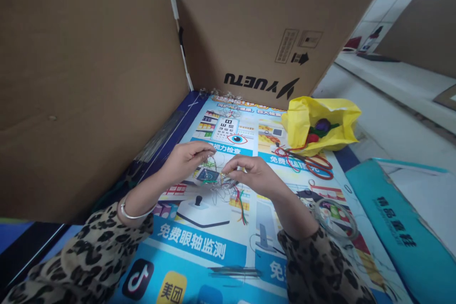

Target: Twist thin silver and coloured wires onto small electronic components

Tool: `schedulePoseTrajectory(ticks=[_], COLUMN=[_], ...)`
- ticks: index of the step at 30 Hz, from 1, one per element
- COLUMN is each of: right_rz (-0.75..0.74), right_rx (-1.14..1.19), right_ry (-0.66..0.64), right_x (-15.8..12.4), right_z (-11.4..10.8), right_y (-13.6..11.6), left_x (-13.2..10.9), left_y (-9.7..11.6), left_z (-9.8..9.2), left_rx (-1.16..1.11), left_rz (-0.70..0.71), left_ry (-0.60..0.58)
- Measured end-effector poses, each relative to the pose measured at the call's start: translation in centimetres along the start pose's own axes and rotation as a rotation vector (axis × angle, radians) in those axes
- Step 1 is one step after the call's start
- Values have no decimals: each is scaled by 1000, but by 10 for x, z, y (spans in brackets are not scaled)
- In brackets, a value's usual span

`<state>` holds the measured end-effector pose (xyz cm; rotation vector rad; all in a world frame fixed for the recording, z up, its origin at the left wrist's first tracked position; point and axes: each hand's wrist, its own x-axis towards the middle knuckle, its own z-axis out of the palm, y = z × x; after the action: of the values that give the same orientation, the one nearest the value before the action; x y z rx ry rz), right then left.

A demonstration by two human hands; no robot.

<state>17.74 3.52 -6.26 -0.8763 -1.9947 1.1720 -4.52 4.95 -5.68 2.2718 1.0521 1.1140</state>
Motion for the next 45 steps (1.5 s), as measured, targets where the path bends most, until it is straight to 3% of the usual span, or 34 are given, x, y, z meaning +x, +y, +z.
schedulePoseTrajectory(ticks=[6,12,24,31,37,45], right_rz=[86,97,75,-4,-31,-12], right_rx=[120,167,132,81,92,114], right_ry=[127,158,175,98,122,107], right_x=[-1,-2,-4,-6,-10,-11], right_z=[-1,-5,-13,-19,-23,-28], right_y=[3,14,26,14,4,10], left_x=[14,23,21,23,22,20], left_y=[2,4,-9,-6,-3,-10], left_z=[7,13,11,5,1,0], left_rx=[-20,-3,-62,-121,-153,-338], left_rz=[-96,-109,-35,38,-30,-228], left_ry=[-139,-166,-74,14,-34,-197])
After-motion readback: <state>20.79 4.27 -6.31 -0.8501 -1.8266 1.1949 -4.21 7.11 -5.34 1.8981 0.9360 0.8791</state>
